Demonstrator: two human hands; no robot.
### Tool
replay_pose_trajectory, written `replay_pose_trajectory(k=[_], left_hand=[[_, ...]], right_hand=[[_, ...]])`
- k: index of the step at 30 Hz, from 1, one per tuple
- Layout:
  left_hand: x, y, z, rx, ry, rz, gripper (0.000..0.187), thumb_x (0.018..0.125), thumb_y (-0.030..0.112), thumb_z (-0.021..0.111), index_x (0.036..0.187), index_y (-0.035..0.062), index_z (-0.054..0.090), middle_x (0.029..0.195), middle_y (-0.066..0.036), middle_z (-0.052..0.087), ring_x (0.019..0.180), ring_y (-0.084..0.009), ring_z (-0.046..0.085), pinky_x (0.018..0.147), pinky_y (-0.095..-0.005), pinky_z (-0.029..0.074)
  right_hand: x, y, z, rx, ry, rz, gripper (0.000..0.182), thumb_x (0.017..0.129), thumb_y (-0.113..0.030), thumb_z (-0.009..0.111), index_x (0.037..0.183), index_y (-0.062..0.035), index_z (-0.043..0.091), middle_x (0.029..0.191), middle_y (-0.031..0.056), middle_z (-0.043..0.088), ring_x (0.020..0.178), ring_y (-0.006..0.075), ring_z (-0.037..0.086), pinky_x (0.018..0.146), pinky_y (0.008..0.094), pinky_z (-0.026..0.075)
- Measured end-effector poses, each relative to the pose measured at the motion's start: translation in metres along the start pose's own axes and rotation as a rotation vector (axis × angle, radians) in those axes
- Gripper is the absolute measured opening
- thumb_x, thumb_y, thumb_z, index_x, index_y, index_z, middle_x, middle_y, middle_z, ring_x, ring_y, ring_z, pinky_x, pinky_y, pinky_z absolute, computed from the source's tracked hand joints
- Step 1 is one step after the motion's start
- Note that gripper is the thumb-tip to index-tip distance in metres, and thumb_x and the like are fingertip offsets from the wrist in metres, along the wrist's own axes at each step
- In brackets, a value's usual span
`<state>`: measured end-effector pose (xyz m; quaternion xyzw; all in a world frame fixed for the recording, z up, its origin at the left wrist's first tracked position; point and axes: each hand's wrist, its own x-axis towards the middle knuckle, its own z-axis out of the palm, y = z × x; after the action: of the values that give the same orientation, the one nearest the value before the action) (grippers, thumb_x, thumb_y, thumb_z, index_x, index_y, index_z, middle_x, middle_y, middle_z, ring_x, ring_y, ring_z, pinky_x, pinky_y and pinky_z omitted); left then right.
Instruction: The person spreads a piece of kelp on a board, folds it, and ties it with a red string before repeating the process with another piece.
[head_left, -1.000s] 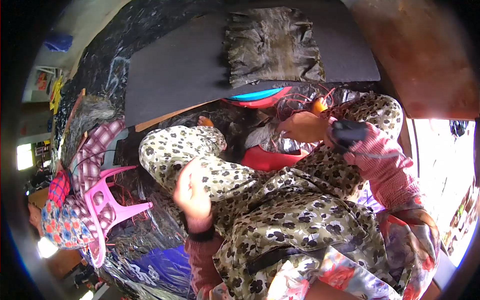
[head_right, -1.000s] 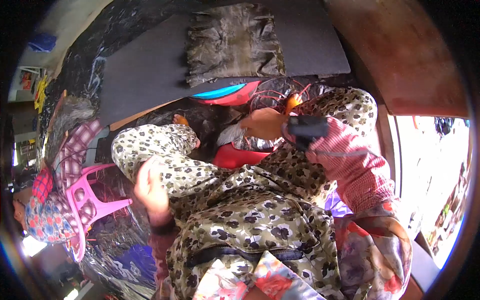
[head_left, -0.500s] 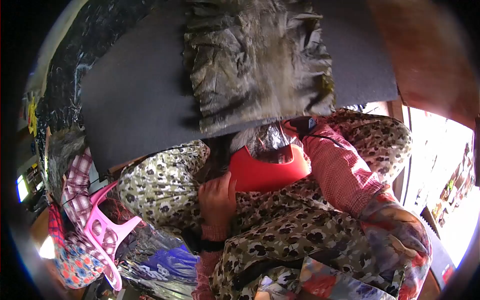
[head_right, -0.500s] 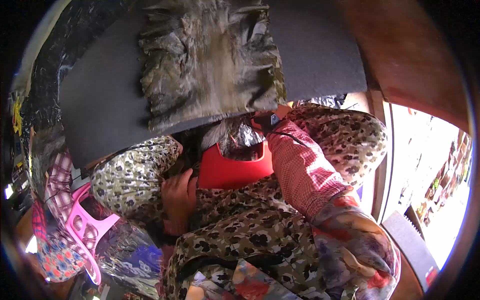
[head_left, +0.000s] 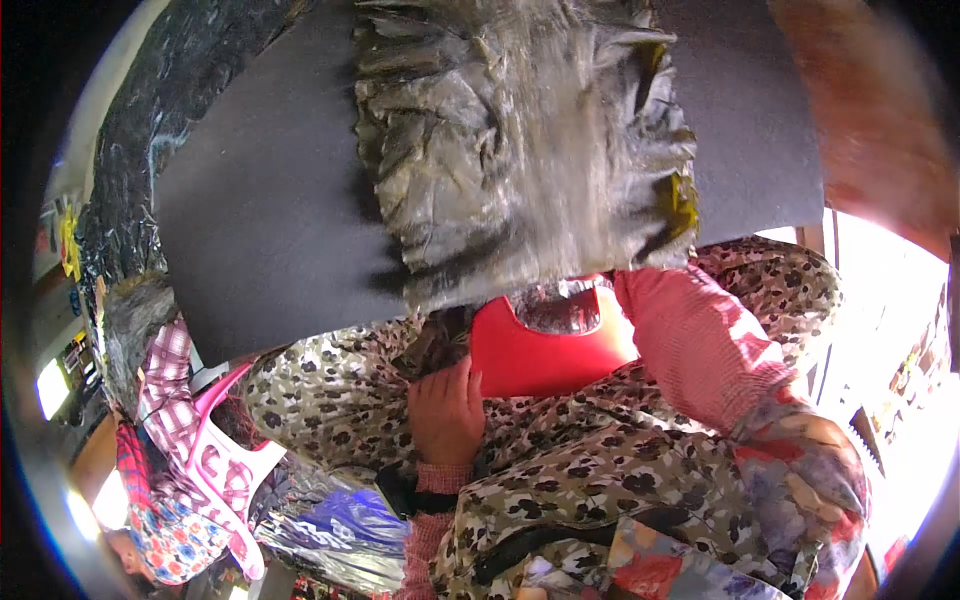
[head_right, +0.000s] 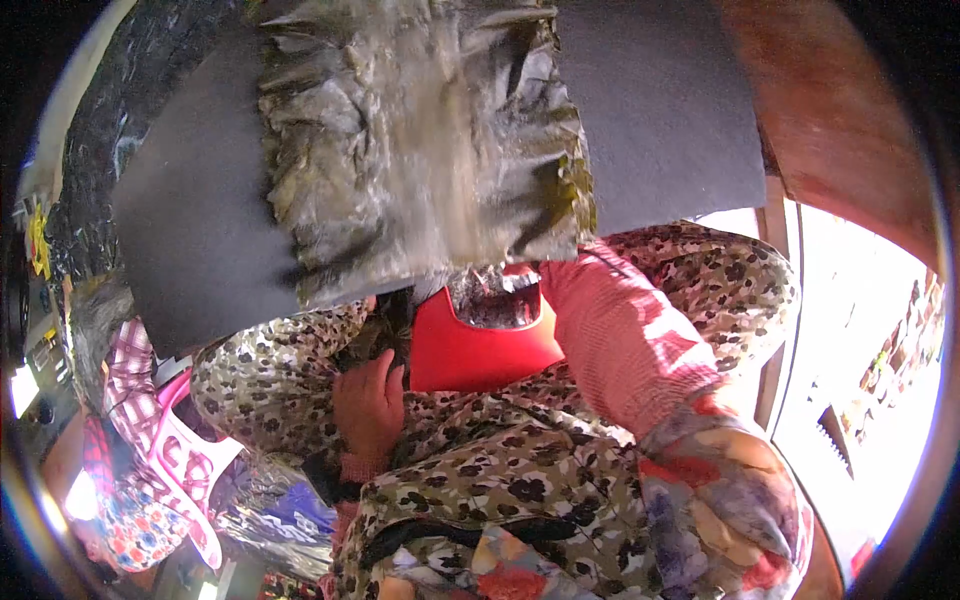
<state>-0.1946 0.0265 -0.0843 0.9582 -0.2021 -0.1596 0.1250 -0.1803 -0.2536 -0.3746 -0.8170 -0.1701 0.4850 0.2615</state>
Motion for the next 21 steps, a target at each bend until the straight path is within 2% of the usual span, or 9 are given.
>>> replay_pose_trajectory(k=[4,5,8,10,13,15,16,19,21], left_hand=[[-0.002,-0.004,0.000,-0.141,0.068,0.032,0.024,0.085,0.019,0.062,0.105,0.0063,0.063,0.087,-0.011,0.064,0.082,-0.0287,0.060,0.075,-0.0408,0.045],[-0.003,-0.004,0.000,-0.244,0.104,0.066,0.025,0.084,0.016,0.062,0.107,0.0057,0.063,0.087,-0.012,0.065,0.080,-0.0290,0.061,0.073,-0.0408,0.047],[-0.003,0.008,-0.015,-0.717,-0.032,0.048,0.030,0.087,0.010,0.060,0.116,0.0022,0.060,0.091,-0.012,0.067,0.082,-0.0230,0.065,0.075,-0.0338,0.050],[0.002,0.023,-0.032,-0.831,-0.184,0.029,0.036,0.087,0.008,0.059,0.122,0.0011,0.055,0.091,-0.010,0.066,0.079,-0.0151,0.064,0.073,-0.0277,0.049],[0.019,0.034,-0.023,-0.703,-0.258,0.003,0.040,0.084,0.005,0.059,0.124,0.0012,0.054,0.106,-0.012,0.064,0.094,-0.0195,0.063,0.081,-0.0297,0.049],[0.038,0.033,0.023,-0.448,-0.037,0.209,0.044,0.080,0.002,0.058,0.124,0.0027,0.053,0.122,-0.016,0.058,0.112,-0.0267,0.057,0.091,-0.0327,0.046],[0.053,0.032,0.043,-0.542,-0.210,0.127,0.040,0.079,0.001,0.056,0.119,0.0033,0.058,0.132,-0.018,0.050,0.123,-0.0327,0.047,0.098,-0.0349,0.042],[0.075,0.021,0.086,-0.515,-0.250,0.273,0.029,0.083,0.008,0.051,0.109,0.0034,0.062,0.122,-0.022,0.056,0.111,-0.0372,0.054,0.089,-0.0402,0.047],[0.070,0.036,0.065,-0.535,-0.561,0.029,0.025,0.086,0.014,0.051,0.105,0.0043,0.063,0.110,-0.022,0.061,0.106,-0.0384,0.057,0.086,-0.0416,0.047]], right_hand=[[-0.055,-0.076,-0.070,0.214,-0.469,-0.314,0.018,0.079,-0.022,0.060,0.085,-0.0052,0.061,0.067,0.0086,0.059,0.068,0.0177,0.055,0.067,0.0367,0.046],[-0.083,-0.103,-0.081,0.356,-0.408,-0.421,0.019,0.081,-0.022,0.060,0.082,-0.0034,0.060,0.068,0.0093,0.060,0.068,0.0168,0.054,0.068,0.0382,0.046],[-0.139,-0.150,-0.105,0.267,-0.301,-0.620,0.043,0.088,-0.031,0.061,0.117,0.0003,0.058,0.114,0.0184,0.058,0.110,0.0319,0.053,0.094,0.0408,0.042],[-0.156,-0.152,-0.103,0.425,-0.150,-0.703,0.039,0.089,-0.029,0.061,0.116,-0.0007,0.059,0.114,0.0175,0.059,0.106,0.0287,0.055,0.091,0.0393,0.044],[-0.149,-0.146,-0.101,0.408,-0.168,-0.580,0.038,0.089,-0.027,0.062,0.117,-0.0017,0.060,0.111,0.0146,0.061,0.105,0.0234,0.056,0.090,0.0364,0.044],[-0.150,-0.159,-0.106,0.446,-0.232,-0.410,0.039,0.089,-0.029,0.062,0.118,-0.0029,0.060,0.111,0.0110,0.064,0.104,0.0184,0.056,0.090,0.0337,0.044],[-0.157,-0.167,-0.115,0.447,-0.266,-0.329,0.040,0.089,-0.030,0.063,0.119,-0.0033,0.060,0.111,0.0103,0.064,0.105,0.0176,0.056,0.091,0.0334,0.044],[-0.155,-0.148,-0.104,0.518,-0.232,-0.364,0.040,0.089,-0.031,0.062,0.118,-0.0030,0.061,0.115,0.0099,0.064,0.105,0.0168,0.056,0.093,0.0324,0.043],[-0.159,-0.145,-0.104,0.526,-0.208,-0.374,0.040,0.089,-0.030,0.062,0.118,-0.0024,0.061,0.114,0.0098,0.064,0.105,0.0163,0.056,0.094,0.0321,0.042]])
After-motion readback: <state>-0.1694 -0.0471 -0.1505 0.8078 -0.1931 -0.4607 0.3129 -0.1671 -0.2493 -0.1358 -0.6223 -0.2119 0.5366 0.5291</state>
